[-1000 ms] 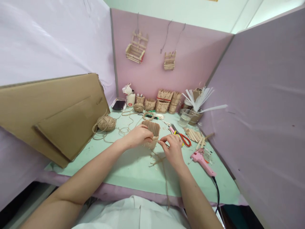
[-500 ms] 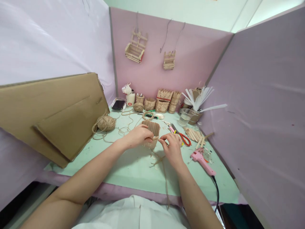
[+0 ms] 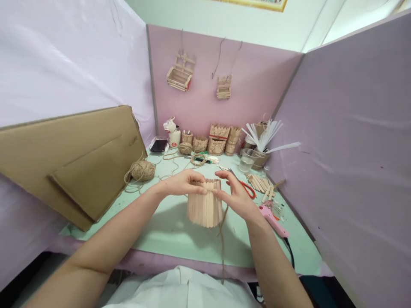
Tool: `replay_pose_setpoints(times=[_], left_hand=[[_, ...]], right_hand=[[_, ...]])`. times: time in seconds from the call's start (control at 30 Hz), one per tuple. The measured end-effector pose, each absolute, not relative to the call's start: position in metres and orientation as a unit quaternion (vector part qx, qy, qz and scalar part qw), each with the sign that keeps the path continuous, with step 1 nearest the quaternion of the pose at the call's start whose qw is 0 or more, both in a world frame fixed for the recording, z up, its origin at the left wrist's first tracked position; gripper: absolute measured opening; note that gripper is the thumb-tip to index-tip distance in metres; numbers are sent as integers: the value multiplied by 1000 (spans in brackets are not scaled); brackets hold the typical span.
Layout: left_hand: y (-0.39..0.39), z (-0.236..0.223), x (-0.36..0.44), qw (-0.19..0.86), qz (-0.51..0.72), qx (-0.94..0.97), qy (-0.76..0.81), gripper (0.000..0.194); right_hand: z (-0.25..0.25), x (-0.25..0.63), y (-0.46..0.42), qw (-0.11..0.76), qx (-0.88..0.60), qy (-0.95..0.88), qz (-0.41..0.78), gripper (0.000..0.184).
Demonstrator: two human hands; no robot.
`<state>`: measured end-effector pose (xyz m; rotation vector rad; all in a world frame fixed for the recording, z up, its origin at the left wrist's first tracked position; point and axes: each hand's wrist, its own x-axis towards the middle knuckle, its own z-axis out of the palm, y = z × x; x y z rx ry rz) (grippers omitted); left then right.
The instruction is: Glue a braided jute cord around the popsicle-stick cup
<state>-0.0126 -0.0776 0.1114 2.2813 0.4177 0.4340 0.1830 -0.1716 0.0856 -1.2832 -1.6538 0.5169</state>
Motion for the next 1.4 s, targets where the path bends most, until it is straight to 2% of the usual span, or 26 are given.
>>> replay_pose_setpoints(times=[0.13, 0.23, 0.37, 0.43, 0.5, 0.57, 0.67, 0.77, 0.87, 0.97, 1.07, 1.17, 1.27, 1.4], left_hand=[[-76, 109, -9, 394, 139, 891, 177, 37], [-73, 103, -8, 409, 183, 876, 178, 38], [-66, 81, -13, 441, 347, 797, 224, 72], [-63, 64, -16, 505, 358, 731, 286, 79], [-63, 48, -18, 614, 298, 664, 305, 85], [-66, 37, -16, 705, 246, 605, 275, 87], [-75, 32, -10, 784, 196, 540, 235, 82], [-84, 35, -3, 801, 178, 519, 237, 73], [-90, 37, 4, 768, 241, 535, 255, 69], [-90, 34, 10, 696, 344, 566, 276, 72], [-87, 30, 14, 632, 427, 580, 287, 76], [-85, 28, 15, 613, 458, 577, 285, 76], [-85, 29, 14, 615, 457, 579, 279, 74], [-87, 31, 14, 601, 451, 593, 292, 73]], right_hand=[[92, 185, -171, 423, -464, -712, 314, 14], [80, 188, -162, 457, -438, -671, 385, 8], [58, 193, -150, 542, -407, -576, 456, 6], [51, 193, -145, 578, -388, -514, 501, 7], [48, 193, -142, 606, -372, -465, 528, 8], [48, 193, -141, 629, -358, -435, 535, 10], [51, 194, -142, 654, -342, -425, 525, 15], [52, 196, -143, 659, -338, -444, 504, 12], [50, 199, -142, 657, -342, -459, 491, 9], [43, 203, -136, 672, -354, -475, 444, 23], [33, 206, -129, 694, -395, -497, 340, 33], [29, 205, -127, 716, -427, -517, 194, 29], [32, 201, -131, 716, -427, -549, 66, 17], [38, 194, -138, 687, -430, -584, -43, 10]])
